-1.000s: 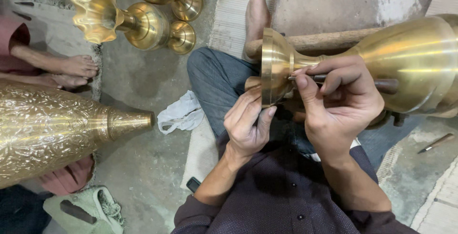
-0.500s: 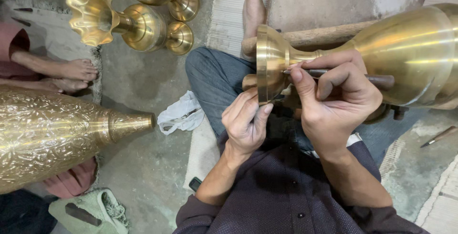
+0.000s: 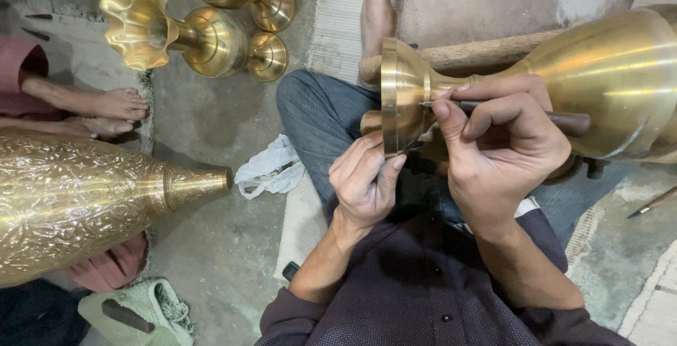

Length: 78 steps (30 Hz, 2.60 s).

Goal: The person sits on the floor holding a brass vase in a wooden clamping jig and burnishes its flared rim and neck with a small handheld steel tool, rotating the vase to work around the surface. They briefly set the vase down, pick up a smaller ruffled brass piece, then resume burnishing the vase rim.

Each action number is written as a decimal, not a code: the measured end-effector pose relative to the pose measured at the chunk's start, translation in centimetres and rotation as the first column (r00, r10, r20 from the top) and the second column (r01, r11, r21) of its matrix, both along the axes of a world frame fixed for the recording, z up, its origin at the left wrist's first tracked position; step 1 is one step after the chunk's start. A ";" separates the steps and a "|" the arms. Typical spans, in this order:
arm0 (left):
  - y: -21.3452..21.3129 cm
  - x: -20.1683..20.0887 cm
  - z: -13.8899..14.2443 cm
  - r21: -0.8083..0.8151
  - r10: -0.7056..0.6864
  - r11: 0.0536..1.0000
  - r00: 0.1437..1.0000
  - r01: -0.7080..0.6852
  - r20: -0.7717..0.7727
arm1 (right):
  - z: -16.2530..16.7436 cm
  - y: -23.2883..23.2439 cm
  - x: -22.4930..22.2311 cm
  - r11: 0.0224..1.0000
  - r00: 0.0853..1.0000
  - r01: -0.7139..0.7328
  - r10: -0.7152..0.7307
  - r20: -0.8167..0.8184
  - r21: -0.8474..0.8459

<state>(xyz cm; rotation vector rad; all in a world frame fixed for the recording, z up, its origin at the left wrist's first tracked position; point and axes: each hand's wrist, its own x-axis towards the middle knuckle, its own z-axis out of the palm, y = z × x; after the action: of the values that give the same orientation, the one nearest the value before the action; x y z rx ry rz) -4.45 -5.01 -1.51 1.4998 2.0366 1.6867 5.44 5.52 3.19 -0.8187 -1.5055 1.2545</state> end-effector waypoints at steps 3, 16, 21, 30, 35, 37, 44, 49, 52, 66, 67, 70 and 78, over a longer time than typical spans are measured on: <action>0.0 -0.1 0.0 -0.001 -0.011 1.000 1.000 0.011 -0.008 | -0.1 -0.1 0.0 0.998 0.999 0.038 -0.039 -0.003 -0.055; 0.0 0.0 -0.2 -0.004 -0.005 1.000 1.000 0.005 -0.018 | 0.2 0.0 -0.3 0.986 0.985 0.006 -0.034 -0.169 -0.167; 0.0 -0.1 0.0 -0.003 -0.009 1.000 1.000 0.008 -0.018 | 0.1 0.0 -0.2 0.995 0.996 0.022 -0.029 -0.081 -0.094; -0.1 0.0 0.1 -0.022 0.001 1.000 1.000 -0.001 -0.010 | -0.2 -0.2 0.1 1.000 1.000 0.028 -0.028 -0.005 -0.003; -0.2 0.0 -0.1 -0.029 -0.010 1.000 1.000 0.010 0.002 | -0.4 -0.2 0.4 0.999 1.000 0.010 -0.011 -0.016 -0.043; -0.3 0.1 -0.3 -0.027 -0.013 1.000 1.000 0.013 0.001 | -0.6 -0.2 0.3 1.000 1.000 0.014 -0.014 -0.017 -0.026; -0.3 0.2 -1.0 -0.005 -0.006 1.000 1.000 0.006 -0.006 | -1.2 -0.3 0.5 1.000 1.000 -0.007 0.007 -0.021 0.005; -0.3 0.0 -0.8 -0.002 -0.019 1.000 1.000 0.019 -0.002 | -1.4 -0.3 0.5 1.000 0.999 -0.020 0.020 -0.044 0.012; -0.3 0.1 -0.4 -0.016 -0.015 1.000 1.000 0.016 0.008 | -1.5 -0.3 0.6 1.000 0.999 -0.023 0.023 -0.034 0.008; -0.6 0.7 2.2 -0.205 0.056 0.978 0.988 -0.026 0.143 | -1.4 -0.4 0.8 1.000 1.000 -0.011 0.011 0.002 -0.012; -0.6 0.7 2.1 -0.182 0.047 0.983 0.991 -0.024 0.126 | -1.5 -0.4 0.8 0.999 1.000 0.005 -0.005 0.001 -0.039; -0.4 0.4 1.3 -0.091 0.030 0.996 0.998 -0.025 0.048 | -1.7 -0.4 0.6 1.000 1.000 -0.003 0.003 -0.021 0.008; -0.3 -0.1 -0.4 -0.018 -0.014 1.000 0.999 0.014 -0.035 | -1.6 -0.4 0.7 0.999 1.000 0.005 -0.006 0.021 0.038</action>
<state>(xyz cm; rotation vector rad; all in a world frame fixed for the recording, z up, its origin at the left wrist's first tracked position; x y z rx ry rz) -4.53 -5.34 -1.95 1.5451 2.0477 1.6450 6.12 5.13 1.62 -0.8130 -1.5387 1.2132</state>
